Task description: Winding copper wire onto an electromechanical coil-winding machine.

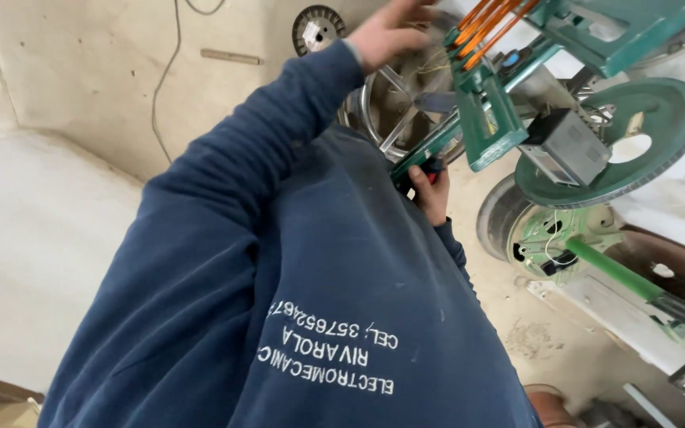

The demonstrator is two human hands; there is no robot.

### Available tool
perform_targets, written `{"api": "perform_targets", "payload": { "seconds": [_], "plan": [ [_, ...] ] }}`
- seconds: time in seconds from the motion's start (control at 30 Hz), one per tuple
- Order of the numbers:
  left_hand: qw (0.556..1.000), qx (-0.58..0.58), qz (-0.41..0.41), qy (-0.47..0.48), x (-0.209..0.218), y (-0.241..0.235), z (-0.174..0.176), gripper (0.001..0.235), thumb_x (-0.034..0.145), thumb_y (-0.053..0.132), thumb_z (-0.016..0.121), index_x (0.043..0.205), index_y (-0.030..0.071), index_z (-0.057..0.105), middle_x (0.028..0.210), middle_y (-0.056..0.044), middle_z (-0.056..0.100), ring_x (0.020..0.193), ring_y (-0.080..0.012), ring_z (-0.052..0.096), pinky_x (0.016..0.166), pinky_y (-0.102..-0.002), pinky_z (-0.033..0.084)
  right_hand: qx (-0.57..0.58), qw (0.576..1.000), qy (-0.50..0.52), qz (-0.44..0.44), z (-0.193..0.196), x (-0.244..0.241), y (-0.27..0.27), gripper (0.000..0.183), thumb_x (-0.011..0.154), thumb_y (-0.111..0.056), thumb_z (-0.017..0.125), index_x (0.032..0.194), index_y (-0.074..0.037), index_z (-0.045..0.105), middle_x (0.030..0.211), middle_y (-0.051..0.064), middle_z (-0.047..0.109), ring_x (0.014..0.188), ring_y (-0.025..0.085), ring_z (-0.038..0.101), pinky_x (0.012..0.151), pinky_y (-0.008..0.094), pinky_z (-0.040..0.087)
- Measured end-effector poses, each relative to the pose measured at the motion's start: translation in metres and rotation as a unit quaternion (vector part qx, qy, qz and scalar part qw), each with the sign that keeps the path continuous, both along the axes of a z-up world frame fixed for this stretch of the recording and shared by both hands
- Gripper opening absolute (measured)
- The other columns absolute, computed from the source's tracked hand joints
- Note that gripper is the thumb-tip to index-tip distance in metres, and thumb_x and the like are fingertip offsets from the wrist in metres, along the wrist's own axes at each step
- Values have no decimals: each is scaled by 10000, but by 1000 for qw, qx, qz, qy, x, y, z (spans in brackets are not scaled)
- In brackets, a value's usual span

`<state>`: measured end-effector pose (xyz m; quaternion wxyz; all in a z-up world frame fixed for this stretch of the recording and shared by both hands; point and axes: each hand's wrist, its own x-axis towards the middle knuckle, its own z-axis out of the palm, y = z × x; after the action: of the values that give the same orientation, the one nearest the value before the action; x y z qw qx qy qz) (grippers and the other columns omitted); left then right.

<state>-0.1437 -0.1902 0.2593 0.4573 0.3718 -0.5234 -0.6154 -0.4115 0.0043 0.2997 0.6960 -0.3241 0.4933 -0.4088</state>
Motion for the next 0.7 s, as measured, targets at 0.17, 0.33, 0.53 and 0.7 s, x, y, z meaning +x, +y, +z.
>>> {"api": "perform_targets", "payload": {
  "seconds": [0.17,0.33,0.53,0.7],
  "plan": [
    [987,-20,40,153,-55,7,-2,562,962,16,714,1471,69,481,1409,-156,630,1229,-236,690,1047,-380,623,23,1000,17,4,11,1,-2,594,930,-179,764,1409,1,464,1133,81,665,971,175,676,847,323,584],
    [973,143,181,-4,-51,29,69,387,867,74,808,1187,68,590,863,-102,771,782,-136,717,729,-290,590,2,1000,21,1,-7,-7,2,624,942,-164,782,1431,14,439,1075,72,645,890,161,646,761,300,550],
    [969,22,240,50,-60,41,65,308,912,-5,729,1181,62,594,939,-55,730,866,-103,704,796,-271,596,-8,998,63,19,-10,-11,1,690,923,-172,780,1474,10,406,1066,98,673,894,177,679,780,298,570],
    [970,41,236,30,-56,52,83,337,902,3,724,1208,69,600,946,-47,719,848,-111,701,786,-276,608,-22,999,23,20,22,4,-5,680,937,-172,787,1472,26,418,1159,94,666,990,171,668,873,308,572]
  ]
}}
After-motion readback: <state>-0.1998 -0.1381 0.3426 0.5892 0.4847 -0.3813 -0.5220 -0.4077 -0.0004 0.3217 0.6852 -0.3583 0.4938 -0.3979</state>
